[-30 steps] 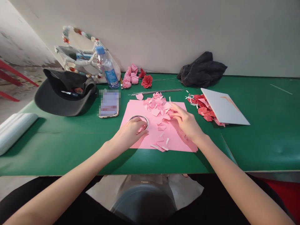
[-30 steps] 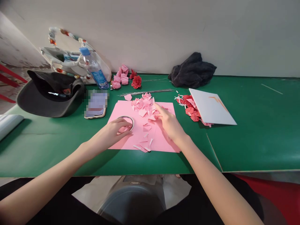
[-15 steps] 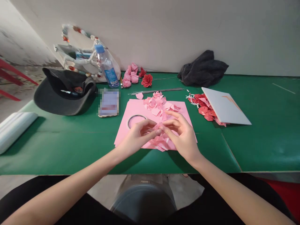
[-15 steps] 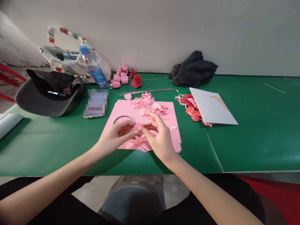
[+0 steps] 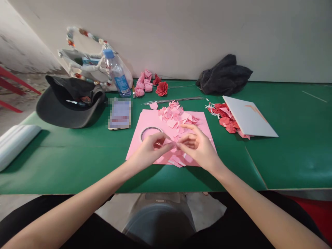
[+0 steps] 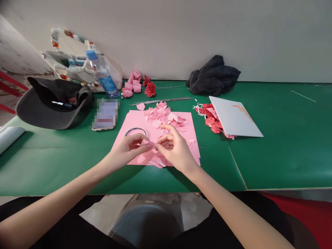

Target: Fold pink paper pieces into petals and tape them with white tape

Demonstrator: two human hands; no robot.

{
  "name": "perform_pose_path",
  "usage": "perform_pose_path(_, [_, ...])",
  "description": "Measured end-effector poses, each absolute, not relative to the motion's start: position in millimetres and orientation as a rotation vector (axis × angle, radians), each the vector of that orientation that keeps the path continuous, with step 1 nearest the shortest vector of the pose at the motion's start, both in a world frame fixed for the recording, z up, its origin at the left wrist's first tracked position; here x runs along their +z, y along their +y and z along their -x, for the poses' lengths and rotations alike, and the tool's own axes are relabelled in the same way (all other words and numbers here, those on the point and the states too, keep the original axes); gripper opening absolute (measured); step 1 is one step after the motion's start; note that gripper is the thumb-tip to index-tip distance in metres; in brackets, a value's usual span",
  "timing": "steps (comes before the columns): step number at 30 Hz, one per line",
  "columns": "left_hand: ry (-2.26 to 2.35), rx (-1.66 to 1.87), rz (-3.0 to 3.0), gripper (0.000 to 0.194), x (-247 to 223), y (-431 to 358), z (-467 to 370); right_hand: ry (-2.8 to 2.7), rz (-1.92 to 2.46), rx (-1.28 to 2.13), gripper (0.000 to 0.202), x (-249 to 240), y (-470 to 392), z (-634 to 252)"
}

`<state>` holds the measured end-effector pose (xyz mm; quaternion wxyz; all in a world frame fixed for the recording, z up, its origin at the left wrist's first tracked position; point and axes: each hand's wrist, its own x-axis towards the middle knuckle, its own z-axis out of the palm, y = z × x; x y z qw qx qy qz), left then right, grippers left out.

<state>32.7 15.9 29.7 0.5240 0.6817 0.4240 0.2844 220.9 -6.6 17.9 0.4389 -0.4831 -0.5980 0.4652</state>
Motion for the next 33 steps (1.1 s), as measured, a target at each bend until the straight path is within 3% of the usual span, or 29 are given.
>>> perform_pose_path(13, [1.019,0.530,-1.440,0.027,23.0,18.9,-30.9,-1.386,1.219,1.232,0.046,19.4,-9.1,-220.1])
perform_pose_path(20, [1.119,0.570,-1.424,0.029,20.4,21.7,-28.5,-1.436,1.117,1.062,0.014,26.8,-2.4,-228.6])
perform_pose_path(26, [1.091,0.555,-1.465,0.028,20.6,19.4,-28.9,-1.378,1.227,1.460,0.023,31.0,0.3,-234.0])
perform_pose_path(33, [1.084,0.561,-1.396,0.029,22.1,17.8,-32.9,-1.276,1.247,1.562,0.022,24.6,-0.3,-232.9])
